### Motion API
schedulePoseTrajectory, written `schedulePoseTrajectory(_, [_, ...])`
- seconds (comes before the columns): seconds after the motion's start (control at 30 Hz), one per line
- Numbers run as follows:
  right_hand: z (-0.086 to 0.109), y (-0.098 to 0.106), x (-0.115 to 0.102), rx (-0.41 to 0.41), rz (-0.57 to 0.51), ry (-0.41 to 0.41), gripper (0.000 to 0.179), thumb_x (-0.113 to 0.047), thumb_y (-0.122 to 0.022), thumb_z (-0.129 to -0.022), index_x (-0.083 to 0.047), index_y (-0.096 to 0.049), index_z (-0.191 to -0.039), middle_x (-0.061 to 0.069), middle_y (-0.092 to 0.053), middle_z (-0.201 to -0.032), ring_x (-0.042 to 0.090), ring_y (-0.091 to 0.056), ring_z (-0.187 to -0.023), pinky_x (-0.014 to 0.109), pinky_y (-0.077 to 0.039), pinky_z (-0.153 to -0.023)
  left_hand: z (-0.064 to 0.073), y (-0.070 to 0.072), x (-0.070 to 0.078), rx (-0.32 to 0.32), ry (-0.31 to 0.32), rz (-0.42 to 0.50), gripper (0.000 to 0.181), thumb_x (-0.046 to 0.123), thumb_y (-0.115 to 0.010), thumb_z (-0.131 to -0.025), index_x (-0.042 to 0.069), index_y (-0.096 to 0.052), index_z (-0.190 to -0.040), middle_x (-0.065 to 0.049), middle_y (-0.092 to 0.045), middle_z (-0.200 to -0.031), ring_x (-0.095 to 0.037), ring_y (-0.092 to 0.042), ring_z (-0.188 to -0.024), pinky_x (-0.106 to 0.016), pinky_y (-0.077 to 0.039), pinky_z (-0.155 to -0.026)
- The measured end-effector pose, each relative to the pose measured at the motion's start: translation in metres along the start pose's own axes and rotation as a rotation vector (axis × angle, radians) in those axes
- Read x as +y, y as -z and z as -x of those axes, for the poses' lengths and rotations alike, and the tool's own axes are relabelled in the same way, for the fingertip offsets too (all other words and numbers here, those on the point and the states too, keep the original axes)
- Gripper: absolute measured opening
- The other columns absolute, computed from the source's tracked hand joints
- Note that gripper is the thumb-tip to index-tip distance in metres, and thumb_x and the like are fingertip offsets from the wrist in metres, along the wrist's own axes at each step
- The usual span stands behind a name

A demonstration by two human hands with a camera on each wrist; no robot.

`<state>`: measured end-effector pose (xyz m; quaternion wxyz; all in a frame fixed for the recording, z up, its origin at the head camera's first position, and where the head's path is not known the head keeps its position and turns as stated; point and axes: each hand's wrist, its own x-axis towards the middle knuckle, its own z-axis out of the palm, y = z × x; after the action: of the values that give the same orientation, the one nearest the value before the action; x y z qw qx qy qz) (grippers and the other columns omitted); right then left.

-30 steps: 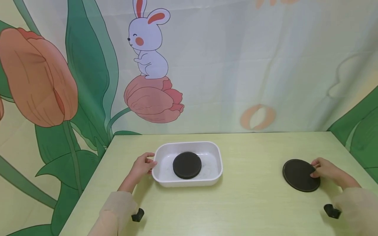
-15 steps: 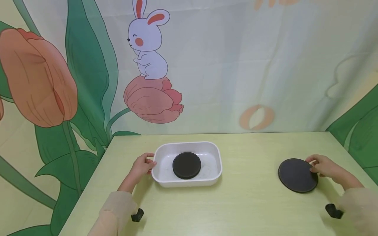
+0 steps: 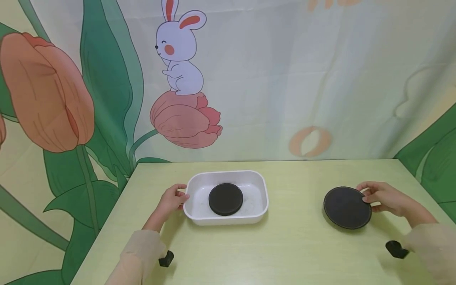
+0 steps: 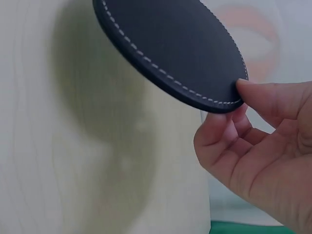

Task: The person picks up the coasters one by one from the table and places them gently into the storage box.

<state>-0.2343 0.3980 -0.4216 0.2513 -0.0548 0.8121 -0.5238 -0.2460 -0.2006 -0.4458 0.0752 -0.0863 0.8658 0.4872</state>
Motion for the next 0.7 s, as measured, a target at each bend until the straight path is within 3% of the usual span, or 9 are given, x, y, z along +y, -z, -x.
schedulePoseTrajectory(0.47, [-0.018, -0.036, -0.033, -0.07, -0.139, 0.095, 0.019, -0.007, -0.05, -0.087, -0.015, -0.048, -0.104, -0.003, -0.047, -0.083, 0.009, -0.053, -0.071, 0.032, -0.049, -0.065, 0.0, 0.001, 0.001, -0.001, 0.01, 0.002, 0.039, 0.006, -0.055, -0.086, 0.002, -0.044, -0.123, -0.013, -0.053, -0.091, -0.02, -0.056, -0.075, -0.024, -0.049, -0.058])
schedulePoseTrajectory(0.7, [-0.029, -0.054, -0.047, -0.105, -0.229, 0.096, 0.02, -0.006, -0.051, -0.087, -0.016, -0.048, -0.104, -0.004, -0.05, -0.083, 0.009, -0.055, -0.069, 0.028, -0.049, -0.063, 0.0, 0.0, 0.001, 0.001, 0.013, 0.009, 0.039, 0.006, -0.055, -0.086, 0.003, -0.044, -0.123, -0.012, -0.052, -0.091, -0.018, -0.054, -0.074, -0.024, -0.049, -0.058])
